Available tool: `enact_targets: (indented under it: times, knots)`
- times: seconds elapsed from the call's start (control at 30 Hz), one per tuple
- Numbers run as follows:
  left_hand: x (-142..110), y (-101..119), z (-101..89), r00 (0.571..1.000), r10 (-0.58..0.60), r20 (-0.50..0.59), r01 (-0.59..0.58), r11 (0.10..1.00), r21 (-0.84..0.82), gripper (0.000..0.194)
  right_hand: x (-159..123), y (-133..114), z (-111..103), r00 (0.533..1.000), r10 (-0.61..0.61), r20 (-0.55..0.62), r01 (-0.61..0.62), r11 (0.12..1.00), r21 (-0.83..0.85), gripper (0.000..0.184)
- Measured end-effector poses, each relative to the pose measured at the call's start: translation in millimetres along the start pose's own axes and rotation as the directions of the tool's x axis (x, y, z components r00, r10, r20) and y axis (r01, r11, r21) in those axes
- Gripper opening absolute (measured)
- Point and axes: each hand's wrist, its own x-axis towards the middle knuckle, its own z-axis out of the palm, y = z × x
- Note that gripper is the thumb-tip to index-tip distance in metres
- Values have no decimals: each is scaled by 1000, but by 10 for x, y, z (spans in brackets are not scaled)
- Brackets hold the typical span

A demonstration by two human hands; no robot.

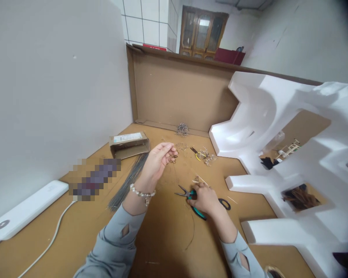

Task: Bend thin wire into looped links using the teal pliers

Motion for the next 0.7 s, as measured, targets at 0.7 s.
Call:
enact_targets:
  times: [0.7]
  knots:
    - [-280,-593,368,942,-336,-20,328,928,-179,9,-216,-2,-518,777,360,-517,543,31,839,17]
